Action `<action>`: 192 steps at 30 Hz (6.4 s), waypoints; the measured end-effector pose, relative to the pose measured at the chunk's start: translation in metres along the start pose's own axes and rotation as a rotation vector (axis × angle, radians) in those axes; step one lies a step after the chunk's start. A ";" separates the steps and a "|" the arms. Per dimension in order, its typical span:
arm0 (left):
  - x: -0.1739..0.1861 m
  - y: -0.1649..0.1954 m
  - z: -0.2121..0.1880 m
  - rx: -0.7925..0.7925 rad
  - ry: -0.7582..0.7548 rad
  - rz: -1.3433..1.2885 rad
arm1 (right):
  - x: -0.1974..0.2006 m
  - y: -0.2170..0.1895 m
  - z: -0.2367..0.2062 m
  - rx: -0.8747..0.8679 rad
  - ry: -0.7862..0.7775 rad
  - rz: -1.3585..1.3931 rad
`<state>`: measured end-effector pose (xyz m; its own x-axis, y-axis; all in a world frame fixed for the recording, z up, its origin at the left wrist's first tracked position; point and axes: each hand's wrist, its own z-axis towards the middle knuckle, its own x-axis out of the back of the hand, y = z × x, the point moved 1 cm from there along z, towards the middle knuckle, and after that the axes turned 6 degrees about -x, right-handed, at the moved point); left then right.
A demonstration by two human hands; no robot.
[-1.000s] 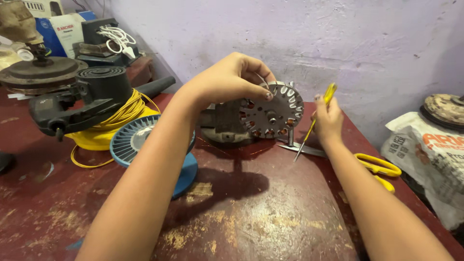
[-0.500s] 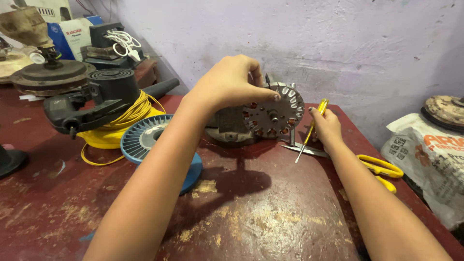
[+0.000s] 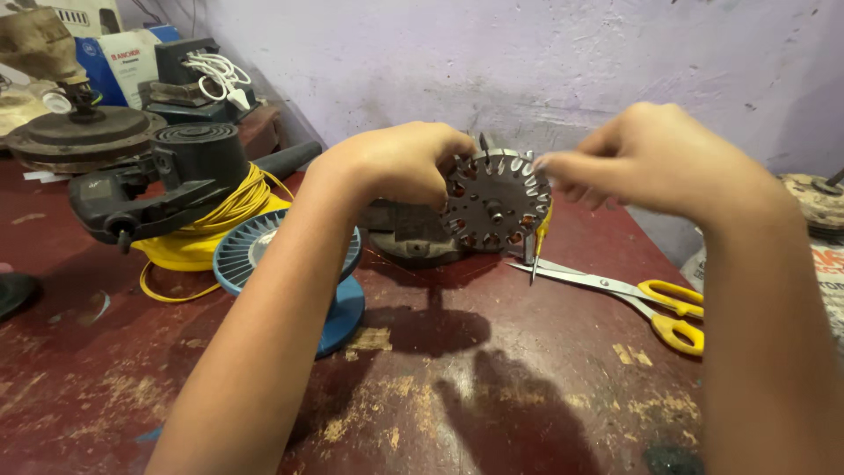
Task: The person winds copper wire around the slots of a motor armature by hand, using a screwdriver to press the wire into place. The person rotates the armature and continues winding the wire into multiple slots.
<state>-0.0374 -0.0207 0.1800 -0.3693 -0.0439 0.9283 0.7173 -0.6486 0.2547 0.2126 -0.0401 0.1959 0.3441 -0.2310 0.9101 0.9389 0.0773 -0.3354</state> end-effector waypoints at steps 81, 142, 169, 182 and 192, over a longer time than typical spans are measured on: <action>-0.014 -0.014 0.030 -0.134 0.039 -0.670 | -0.004 0.004 0.009 0.397 0.160 0.526; -0.017 0.003 0.027 -0.263 0.313 -0.145 | -0.026 0.022 0.045 0.176 -0.295 0.970; -0.017 0.003 0.026 -0.274 0.316 -0.151 | 0.001 0.006 0.006 0.303 0.144 0.225; -0.015 0.011 0.021 -0.229 0.339 -0.178 | -0.015 -0.005 0.005 0.419 0.285 0.358; -0.016 0.009 0.021 -0.213 0.336 -0.175 | -0.026 -0.011 0.011 0.504 0.352 0.328</action>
<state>-0.0127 -0.0098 0.1729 -0.6720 -0.1415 0.7269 0.5019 -0.8088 0.3065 0.1938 -0.0242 0.1791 0.6676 -0.4130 0.6195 0.7052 0.6176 -0.3482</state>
